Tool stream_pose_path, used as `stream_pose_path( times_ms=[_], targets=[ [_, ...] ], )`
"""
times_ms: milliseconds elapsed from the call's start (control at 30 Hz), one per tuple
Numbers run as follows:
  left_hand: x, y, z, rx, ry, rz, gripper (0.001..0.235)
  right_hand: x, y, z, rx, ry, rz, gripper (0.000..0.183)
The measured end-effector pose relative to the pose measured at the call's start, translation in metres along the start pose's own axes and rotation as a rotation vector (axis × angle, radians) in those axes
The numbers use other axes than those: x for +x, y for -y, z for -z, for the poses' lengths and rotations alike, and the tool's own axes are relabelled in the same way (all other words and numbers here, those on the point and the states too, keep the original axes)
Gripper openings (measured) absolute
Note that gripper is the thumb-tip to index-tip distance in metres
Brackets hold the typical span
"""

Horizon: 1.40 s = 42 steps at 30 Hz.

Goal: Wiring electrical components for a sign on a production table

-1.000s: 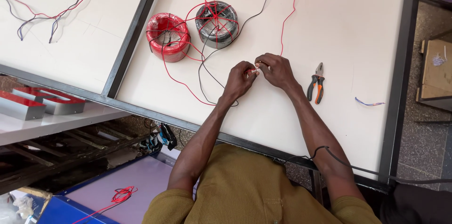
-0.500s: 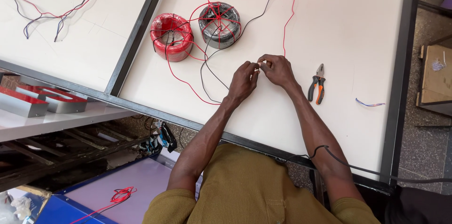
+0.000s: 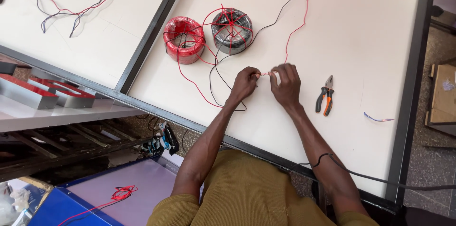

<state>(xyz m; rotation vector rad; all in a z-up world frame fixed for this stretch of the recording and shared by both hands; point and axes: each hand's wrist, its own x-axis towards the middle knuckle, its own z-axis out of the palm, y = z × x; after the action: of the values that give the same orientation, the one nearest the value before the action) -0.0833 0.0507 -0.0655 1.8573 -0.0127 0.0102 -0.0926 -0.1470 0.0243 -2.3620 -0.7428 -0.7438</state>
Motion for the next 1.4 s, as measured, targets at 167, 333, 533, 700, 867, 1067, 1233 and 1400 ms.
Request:
stream_pose_path(
  times_ms=[167, 333, 533, 700, 867, 1067, 1233, 1400],
  targets=[
    [0.009, 0.022, -0.011, -0.181, 0.064, 0.135, 0.021, -0.019, 0.008, -0.012, -0.009, 0.084, 0.014, 0.019],
    [-0.001, -0.01, -0.009, -0.353, 0.113, 0.195, 0.018, -0.022, 0.006, -0.019, -0.105, 0.061, 0.051, 0.008],
    [-0.011, -0.029, -0.004, -0.152, 0.012, 0.07, 0.015, -0.032, -0.004, -0.029, -0.241, -0.05, 0.093, 0.009],
    [-0.018, -0.033, -0.009, 0.181, 0.037, -0.149, 0.015, -0.016, -0.008, -0.016, -0.221, 0.077, 0.089, 0.005],
    [-0.022, -0.046, -0.003, 0.328, 0.081, -0.294, 0.01, -0.01, -0.032, -0.016, -0.042, 0.259, -0.151, 0.009],
    [-0.027, -0.053, 0.0, 0.484, -0.005, -0.451, 0.012, 0.027, -0.029, -0.001, 0.176, 0.568, -0.518, 0.01],
    [-0.029, -0.056, 0.005, 0.523, 0.016, -0.458, 0.011, 0.023, -0.025, -0.002, 0.137, 0.602, -0.505, 0.012],
    [-0.013, -0.031, 0.011, 0.243, 0.159, -0.159, 0.013, -0.004, -0.022, 0.0, 0.137, 0.394, -0.12, 0.023]
  ],
)
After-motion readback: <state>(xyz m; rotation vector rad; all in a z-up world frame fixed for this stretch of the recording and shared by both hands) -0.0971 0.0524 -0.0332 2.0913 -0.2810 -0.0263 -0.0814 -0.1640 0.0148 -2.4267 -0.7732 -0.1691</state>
